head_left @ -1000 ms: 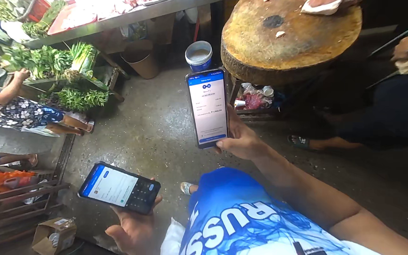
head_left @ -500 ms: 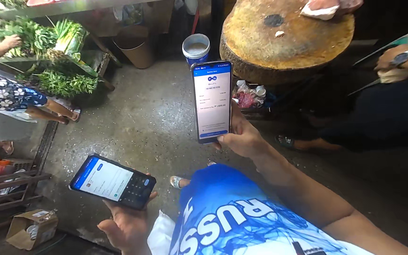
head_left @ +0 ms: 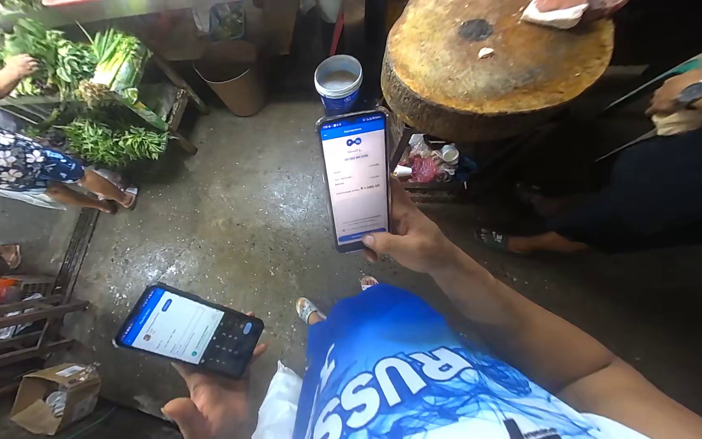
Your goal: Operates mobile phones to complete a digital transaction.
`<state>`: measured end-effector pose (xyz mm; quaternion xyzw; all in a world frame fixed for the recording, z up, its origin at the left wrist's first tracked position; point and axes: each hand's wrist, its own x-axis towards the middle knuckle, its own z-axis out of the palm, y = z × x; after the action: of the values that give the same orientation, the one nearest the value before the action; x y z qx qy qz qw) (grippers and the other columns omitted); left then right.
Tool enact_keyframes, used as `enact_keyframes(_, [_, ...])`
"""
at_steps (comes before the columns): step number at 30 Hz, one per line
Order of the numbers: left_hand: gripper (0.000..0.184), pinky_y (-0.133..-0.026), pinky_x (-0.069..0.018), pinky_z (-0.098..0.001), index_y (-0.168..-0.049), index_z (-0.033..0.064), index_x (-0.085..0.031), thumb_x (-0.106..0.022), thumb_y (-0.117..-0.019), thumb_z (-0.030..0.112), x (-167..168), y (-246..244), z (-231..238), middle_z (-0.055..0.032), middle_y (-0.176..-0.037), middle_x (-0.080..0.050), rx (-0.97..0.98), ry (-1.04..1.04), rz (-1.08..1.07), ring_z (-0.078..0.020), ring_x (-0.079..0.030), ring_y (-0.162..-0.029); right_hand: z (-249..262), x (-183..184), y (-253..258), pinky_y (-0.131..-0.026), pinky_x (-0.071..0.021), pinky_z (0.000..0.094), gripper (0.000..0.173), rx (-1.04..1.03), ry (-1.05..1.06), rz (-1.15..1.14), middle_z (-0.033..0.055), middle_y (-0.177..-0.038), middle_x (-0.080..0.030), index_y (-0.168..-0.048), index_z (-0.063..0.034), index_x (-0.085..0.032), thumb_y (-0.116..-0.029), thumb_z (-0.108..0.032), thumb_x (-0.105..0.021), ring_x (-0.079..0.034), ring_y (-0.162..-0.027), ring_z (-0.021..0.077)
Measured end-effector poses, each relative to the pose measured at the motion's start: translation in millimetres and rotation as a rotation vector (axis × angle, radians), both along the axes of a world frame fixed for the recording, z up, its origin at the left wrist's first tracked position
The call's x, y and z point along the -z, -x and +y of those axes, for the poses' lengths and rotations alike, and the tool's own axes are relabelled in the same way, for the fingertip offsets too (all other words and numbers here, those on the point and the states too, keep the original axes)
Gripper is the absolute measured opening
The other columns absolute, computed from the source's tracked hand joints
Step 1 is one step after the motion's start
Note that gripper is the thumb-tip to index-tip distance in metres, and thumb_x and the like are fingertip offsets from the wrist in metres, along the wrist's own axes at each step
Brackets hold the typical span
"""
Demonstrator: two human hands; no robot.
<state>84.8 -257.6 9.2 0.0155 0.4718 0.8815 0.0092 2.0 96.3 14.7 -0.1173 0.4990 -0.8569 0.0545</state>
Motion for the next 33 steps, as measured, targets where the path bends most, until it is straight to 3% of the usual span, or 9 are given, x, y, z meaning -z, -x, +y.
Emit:
enact_keyframes(9, [0.089, -0.081, -0.0621, -0.0552, -0.156, 0.0455, -0.025, -0.063, -0.0813, 0.074, -0.4, 24.5, -45.0, -0.0097, -0.149, -0.055, 0.077, -0.016, 0.009, -0.0387, -0.06, -0.129, -52.4, -5.8, -4.9, -0.065, -0.0591, 0.0264, 0.076, 0.034, 0.022, -0.035, 0.0023, -0.113, -0.068, -0.147, -0.0336, -0.03, -0.0866, -0.002, -0.063, -0.069, -0.08, 0.0139])
enact_keyframes(15, [0.082, -0.084, -0.0622, -0.0517, -0.155, 0.0436, -0.031, -0.059, -0.0844, 0.074, -0.1, 44.2, -82.9, -0.0081, -0.148, -0.057, 0.142, -0.035, 0.044, -0.0352, -0.06, -0.129, -90.8, -7.8, -10.6, -0.071, -0.0603, 0.0287, 0.077, 0.016, -0.002, -0.018, 0.0024, -0.117, -0.067, -0.15, -0.0349, -0.027, -0.0885, -0.005, -0.064, -0.07, -0.086, 0.0144])
enact_keyframes(22, [0.078, -0.084, -0.0617, -0.0545, -0.155, 0.0407, -0.035, -0.063, -0.0867, 0.068, 16.3, 55.2, -128.5, -0.0103, -0.148, -0.057, 0.231, -0.118, 0.044, -0.0376, -0.059, -0.13, -141.7, -6.5, -11.3, -0.073, -0.0614, 0.0292, 0.069, 0.01, 0.044, 0.001, 0.0009, -0.121, -0.068, -0.146, -0.0366, -0.033, -0.0918, -0.008, -0.065, -0.071, -0.092, 0.0151])
enact_keyframes(33, [0.079, -0.083, -0.0624, -0.0548, -0.157, 0.0398, -0.026, -0.064, -0.0912, 0.061, 36.2, 67.6, -184.6, -0.0113, -0.149, -0.054, 0.329, -0.153, 0.052, -0.0391, -0.06, -0.128, -226.2, -3.4, -1.7, -0.073, -0.0613, 0.0315, 0.069, 0.024, 0.119, 0.006, 0.0061, -0.127, -0.066, -0.147, -0.0369, -0.038, -0.0913, -0.008, -0.067, -0.071, -0.094, 0.019])
